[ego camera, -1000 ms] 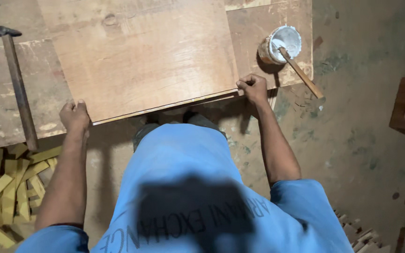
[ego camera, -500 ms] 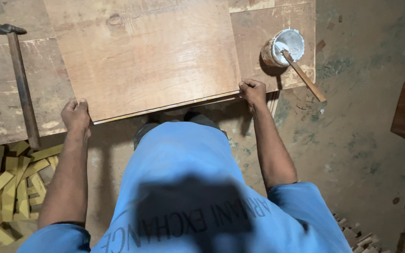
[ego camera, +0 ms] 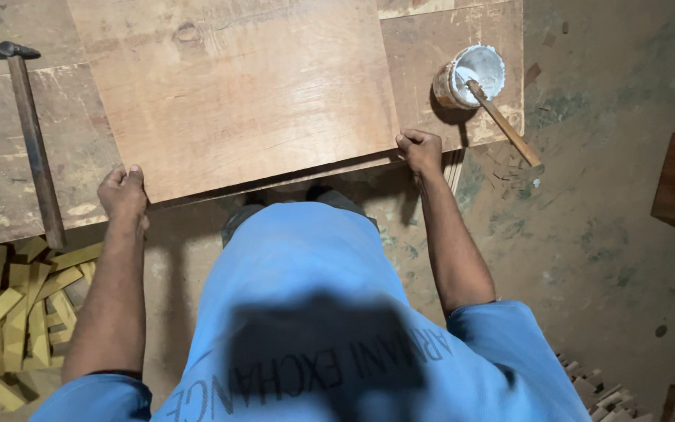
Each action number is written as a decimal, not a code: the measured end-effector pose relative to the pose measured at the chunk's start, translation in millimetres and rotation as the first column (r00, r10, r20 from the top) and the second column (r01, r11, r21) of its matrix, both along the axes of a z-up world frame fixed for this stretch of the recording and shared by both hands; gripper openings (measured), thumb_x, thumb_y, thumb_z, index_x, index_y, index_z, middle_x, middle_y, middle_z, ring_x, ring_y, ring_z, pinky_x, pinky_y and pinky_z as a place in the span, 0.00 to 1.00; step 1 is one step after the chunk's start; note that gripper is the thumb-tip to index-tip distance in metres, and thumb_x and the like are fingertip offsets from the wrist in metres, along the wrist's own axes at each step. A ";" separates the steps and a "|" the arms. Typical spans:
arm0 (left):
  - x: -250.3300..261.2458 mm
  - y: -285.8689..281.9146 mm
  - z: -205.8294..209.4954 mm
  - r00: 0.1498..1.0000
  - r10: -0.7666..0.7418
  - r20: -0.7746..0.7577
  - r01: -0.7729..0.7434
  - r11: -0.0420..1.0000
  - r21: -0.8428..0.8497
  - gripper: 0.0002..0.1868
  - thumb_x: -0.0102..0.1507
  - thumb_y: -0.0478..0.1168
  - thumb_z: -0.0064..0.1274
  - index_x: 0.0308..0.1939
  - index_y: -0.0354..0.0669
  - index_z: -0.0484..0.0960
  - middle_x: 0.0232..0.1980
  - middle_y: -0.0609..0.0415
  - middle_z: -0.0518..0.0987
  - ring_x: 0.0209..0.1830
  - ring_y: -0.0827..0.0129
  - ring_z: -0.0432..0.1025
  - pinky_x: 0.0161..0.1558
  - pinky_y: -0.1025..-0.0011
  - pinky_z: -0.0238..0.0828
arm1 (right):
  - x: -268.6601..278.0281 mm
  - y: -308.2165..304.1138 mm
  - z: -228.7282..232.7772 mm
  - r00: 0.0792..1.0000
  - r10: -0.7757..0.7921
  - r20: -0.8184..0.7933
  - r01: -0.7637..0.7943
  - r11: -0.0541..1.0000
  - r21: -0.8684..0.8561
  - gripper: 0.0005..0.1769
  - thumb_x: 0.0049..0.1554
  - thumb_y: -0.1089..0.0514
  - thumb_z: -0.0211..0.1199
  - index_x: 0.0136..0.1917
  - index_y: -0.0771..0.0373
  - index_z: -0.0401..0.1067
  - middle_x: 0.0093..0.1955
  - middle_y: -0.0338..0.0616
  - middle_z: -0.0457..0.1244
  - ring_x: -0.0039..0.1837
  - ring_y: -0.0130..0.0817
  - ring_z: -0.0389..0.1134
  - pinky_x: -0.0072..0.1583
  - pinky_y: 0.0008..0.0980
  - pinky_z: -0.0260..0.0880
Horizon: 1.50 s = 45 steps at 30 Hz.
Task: The person applies glue to wooden strips with a brush and hammers them onto a plywood sheet.
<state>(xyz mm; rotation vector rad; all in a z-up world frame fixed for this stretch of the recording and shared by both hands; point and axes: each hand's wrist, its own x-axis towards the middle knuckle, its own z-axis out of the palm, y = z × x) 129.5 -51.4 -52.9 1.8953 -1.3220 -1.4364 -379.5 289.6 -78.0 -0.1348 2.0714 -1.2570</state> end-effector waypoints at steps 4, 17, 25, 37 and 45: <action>8.7 -4.3 -18.3 0.999 0.018 -0.038 -0.019 0.999 -0.032 0.11 0.70 0.39 0.56 0.49 0.33 0.83 0.39 0.57 0.82 0.33 0.77 0.72 0.35 0.75 0.69 | 4.1 0.9 -0.3 0.999 0.031 -0.032 -0.031 1.000 0.000 0.13 0.55 0.64 0.71 0.54 0.72 0.79 0.41 0.40 0.70 0.40 0.24 0.68 0.42 0.24 0.70; 8.3 -0.2 -32.7 0.978 0.040 -0.203 -0.051 0.997 -0.052 0.08 0.71 0.36 0.52 0.50 0.34 0.82 0.44 0.56 0.83 0.40 0.78 0.75 0.43 0.78 0.74 | 7.5 -5.6 19.5 0.994 0.023 -0.105 -0.029 0.998 -0.061 0.07 0.59 0.65 0.69 0.47 0.74 0.79 0.37 0.36 0.65 0.37 0.22 0.62 0.39 0.26 0.62; 10.6 -0.5 -27.7 0.982 0.024 -0.189 -0.036 0.997 -0.063 0.08 0.71 0.35 0.51 0.51 0.35 0.81 0.43 0.57 0.83 0.38 0.79 0.74 0.40 0.79 0.71 | 4.2 6.4 -2.3 0.988 0.111 -0.102 -0.113 0.993 -0.012 0.11 0.57 0.62 0.70 0.51 0.70 0.80 0.38 0.36 0.69 0.38 0.21 0.66 0.41 0.24 0.67; 11.4 -1.0 -34.2 0.974 0.033 -0.225 -0.046 0.998 -0.052 0.08 0.72 0.36 0.51 0.50 0.34 0.81 0.45 0.54 0.84 0.40 0.78 0.75 0.43 0.78 0.72 | 4.7 0.4 1.3 0.993 0.083 -0.090 -0.082 0.997 0.015 0.11 0.57 0.62 0.70 0.51 0.70 0.80 0.40 0.38 0.70 0.40 0.22 0.68 0.43 0.26 0.69; 26.2 -3.1 -18.3 0.902 -0.364 0.234 0.421 0.863 -0.280 0.24 0.71 0.35 0.55 0.70 0.32 0.69 0.59 0.43 0.79 0.52 0.65 0.75 0.53 0.70 0.71 | 20.1 -4.6 68.8 0.666 0.410 -0.623 -0.399 0.902 0.167 0.21 0.56 0.71 0.64 0.64 0.65 0.75 0.52 0.53 0.70 0.51 0.41 0.74 0.54 0.34 0.74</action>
